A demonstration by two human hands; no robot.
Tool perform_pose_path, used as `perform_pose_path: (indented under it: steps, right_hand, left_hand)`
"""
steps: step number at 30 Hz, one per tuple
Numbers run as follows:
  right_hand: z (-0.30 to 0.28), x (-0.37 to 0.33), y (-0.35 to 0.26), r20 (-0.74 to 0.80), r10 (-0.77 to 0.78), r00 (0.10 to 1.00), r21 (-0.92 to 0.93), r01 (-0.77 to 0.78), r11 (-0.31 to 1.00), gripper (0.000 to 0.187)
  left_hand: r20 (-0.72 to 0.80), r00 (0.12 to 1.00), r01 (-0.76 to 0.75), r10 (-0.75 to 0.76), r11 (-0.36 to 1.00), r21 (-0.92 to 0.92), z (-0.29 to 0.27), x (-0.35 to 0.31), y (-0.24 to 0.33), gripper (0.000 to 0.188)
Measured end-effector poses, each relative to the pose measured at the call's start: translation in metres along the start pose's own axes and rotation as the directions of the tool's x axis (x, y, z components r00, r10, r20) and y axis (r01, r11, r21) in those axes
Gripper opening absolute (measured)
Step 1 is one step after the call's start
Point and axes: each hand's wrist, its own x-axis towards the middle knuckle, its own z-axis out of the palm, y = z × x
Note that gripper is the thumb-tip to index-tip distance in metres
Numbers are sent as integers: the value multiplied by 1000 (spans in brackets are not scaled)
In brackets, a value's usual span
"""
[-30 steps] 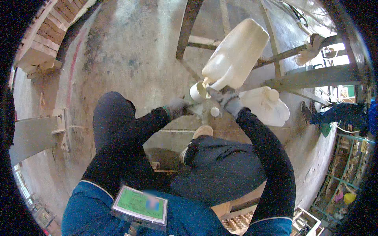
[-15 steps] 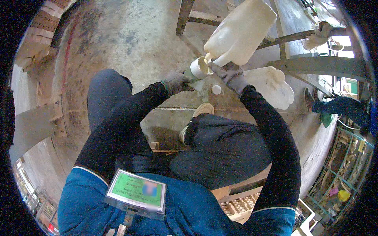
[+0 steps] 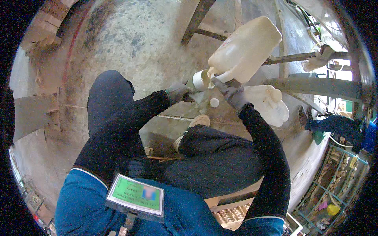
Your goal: The person applies a finish to a wooden piece using a brush, then pours a liquid from a large container into a smaller container and mixes it with a drill. The person works in a workshop with other people visible in the background.
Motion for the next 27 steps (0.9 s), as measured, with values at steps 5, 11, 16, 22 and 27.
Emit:
perform_pose_path:
  steps: [5,11,16,22,27]
  right_hand:
    - [-8,-2,6,46,-241,969,-357,241,903,21]
    - [-15,-6,7,33,-232,972,-345,229,910,22]
    - [1,4,10,19,-156,988,-199,157,967,24]
    - [-5,0,4,16,-89,996,-105,90,990,30]
    - [-7,1,25,117,-273,955,-385,297,874,37]
  left_hand:
    - [2,1000,13,-14,974,224,-2,7,0,32]
    - [151,965,-260,213,821,507,-2,22,-12,31]
    - [149,948,-318,281,813,488,-26,46,-70,31]
    - [175,936,-345,305,705,619,-9,17,-18,33]
    - [6,991,-127,134,926,354,-3,3,2,37]
